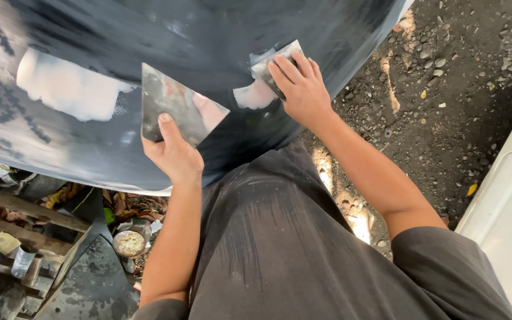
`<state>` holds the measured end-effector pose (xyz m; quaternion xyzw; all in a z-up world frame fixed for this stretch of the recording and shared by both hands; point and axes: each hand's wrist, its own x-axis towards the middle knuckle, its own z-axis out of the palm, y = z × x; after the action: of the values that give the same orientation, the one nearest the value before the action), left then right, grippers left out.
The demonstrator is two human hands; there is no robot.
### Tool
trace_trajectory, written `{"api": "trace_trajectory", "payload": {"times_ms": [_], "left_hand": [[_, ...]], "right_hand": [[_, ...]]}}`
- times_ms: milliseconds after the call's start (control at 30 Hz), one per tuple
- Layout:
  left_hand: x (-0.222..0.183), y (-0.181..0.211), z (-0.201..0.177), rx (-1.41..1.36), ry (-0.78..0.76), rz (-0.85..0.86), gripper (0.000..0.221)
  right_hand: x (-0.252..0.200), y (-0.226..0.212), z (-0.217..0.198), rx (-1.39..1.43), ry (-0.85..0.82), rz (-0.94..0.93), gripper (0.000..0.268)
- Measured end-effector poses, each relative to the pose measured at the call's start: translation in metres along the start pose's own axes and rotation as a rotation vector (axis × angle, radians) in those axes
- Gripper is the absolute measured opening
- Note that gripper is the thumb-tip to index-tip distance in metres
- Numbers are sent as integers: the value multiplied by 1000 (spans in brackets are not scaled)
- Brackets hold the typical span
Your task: Applying and smoothing automotive body filler on the surface of a car hood.
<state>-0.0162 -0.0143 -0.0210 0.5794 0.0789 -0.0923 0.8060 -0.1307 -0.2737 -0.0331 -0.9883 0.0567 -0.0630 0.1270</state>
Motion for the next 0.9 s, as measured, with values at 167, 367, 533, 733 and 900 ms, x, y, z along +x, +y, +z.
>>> {"api": "trace_trajectory", "payload": {"times_ms": [167, 367, 533, 733, 900], "left_hand": [[-8, 1, 7, 39, -26, -36, 17], [-9, -1, 8, 62, -39, -47, 18], [-7, -2, 7, 61, -56, -56, 19], [-8, -3, 12, 93, -80, -80, 20], [-7, -10, 6, 49, -87, -82, 18]], "right_hand": [[9, 4, 19, -81, 18, -12, 65], [-5, 6, 14, -92, -13, -14, 70], [-32, 0, 21, -49, -20, 35, 73], [-55, -31, 32, -9, -100, 56, 86], [-66, -64, 21, 194, -292, 221, 85]]}}
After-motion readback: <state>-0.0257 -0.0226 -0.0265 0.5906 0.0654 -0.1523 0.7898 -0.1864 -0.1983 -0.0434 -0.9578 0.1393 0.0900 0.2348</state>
